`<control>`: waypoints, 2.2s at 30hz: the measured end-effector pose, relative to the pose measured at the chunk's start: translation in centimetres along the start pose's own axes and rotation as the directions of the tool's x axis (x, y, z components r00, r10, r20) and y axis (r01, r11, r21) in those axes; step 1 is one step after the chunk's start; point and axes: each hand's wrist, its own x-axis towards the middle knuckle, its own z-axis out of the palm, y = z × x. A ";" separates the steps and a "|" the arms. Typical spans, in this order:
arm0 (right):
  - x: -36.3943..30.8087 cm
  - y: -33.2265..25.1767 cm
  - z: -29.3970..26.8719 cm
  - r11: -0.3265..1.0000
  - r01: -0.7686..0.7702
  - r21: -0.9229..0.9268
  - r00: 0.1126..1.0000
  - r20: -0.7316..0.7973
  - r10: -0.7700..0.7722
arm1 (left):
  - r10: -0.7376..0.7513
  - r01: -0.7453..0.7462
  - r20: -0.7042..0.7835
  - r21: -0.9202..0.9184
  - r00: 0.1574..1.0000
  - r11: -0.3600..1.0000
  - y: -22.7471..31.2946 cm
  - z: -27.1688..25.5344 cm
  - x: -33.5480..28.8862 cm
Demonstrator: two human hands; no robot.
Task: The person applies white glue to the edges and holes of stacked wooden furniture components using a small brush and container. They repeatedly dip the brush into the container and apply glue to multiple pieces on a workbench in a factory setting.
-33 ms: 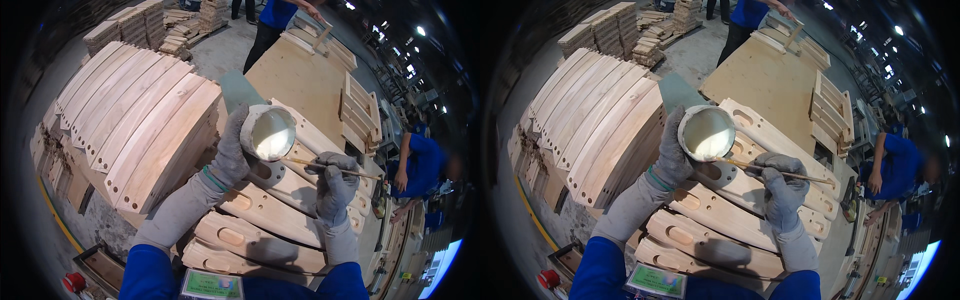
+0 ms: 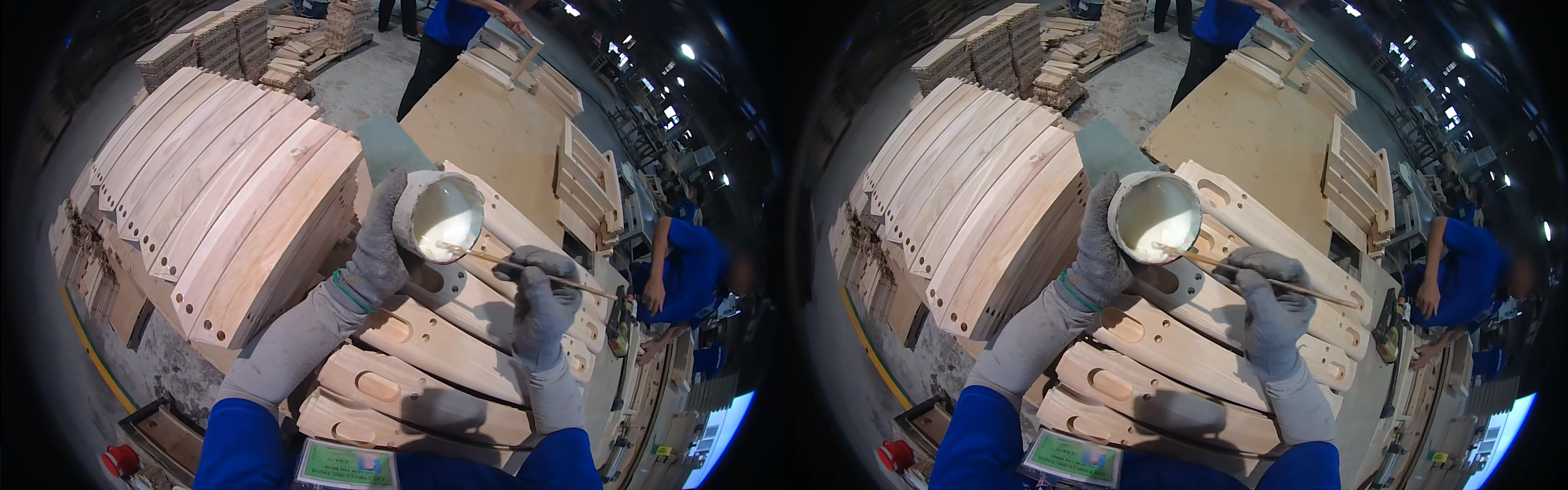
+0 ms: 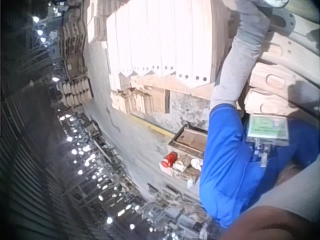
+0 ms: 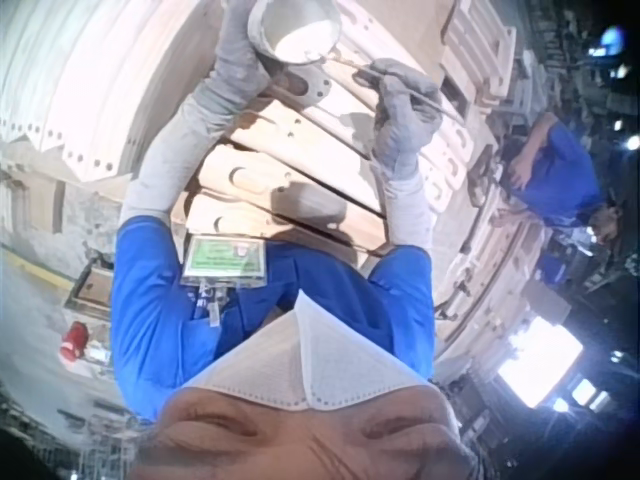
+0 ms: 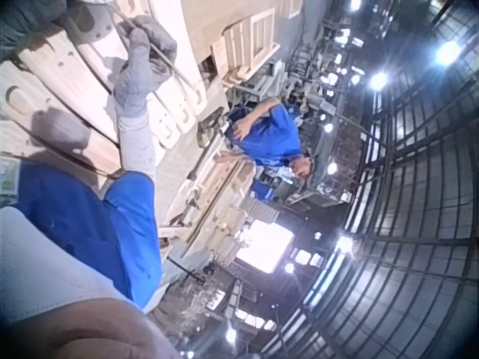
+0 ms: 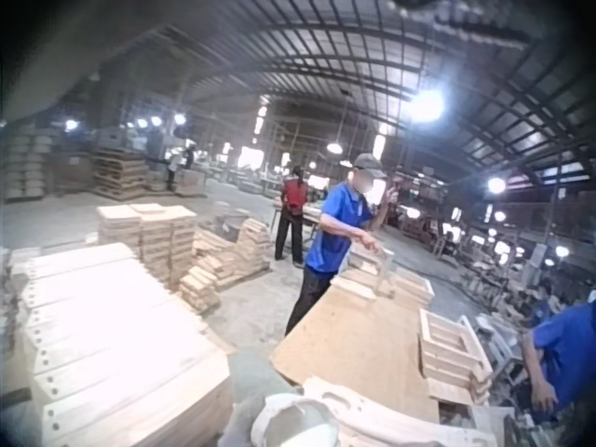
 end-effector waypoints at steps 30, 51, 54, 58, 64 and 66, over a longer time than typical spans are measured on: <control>0.8 0.7 -1.2 0.702 0.142 -0.698 0.921 0.353 0.165 | -0.057 0.059 -0.035 0.058 0.998 0.997 -1.1 -1.1 0.4; 1.9 -0.2 -0.4 0.711 -0.128 -0.692 0.947 0.127 0.294 | 0.342 -0.394 0.205 0.333 0.917 0.857 -2.4 -2.4 -0.1; 1.6 0.8 -1.4 0.635 0.171 -0.753 0.911 0.367 0.189 | 0.269 -0.307 0.165 0.284 0.949 0.908 -2.0 -1.9 -0.3; 1.0 0.3 -0.6 0.737 -0.115 -0.666 0.914 0.220 0.342 | 0.420 -0.521 0.334 0.325 0.844 0.789 -3.0 -3.3 0.3; 0.9 1.1 -1.1 0.758 0.057 -0.649 0.950 0.269 0.158 | 0.300 -0.364 0.222 0.355 0.928 0.861 -2.0 -2.2 -0.1; 1.0 0.2 -1.1 0.731 0.006 -0.683 0.938 0.256 0.232 | 0.220 -0.254 0.157 0.249 0.963 0.935 -1.2 -1.5 -0.2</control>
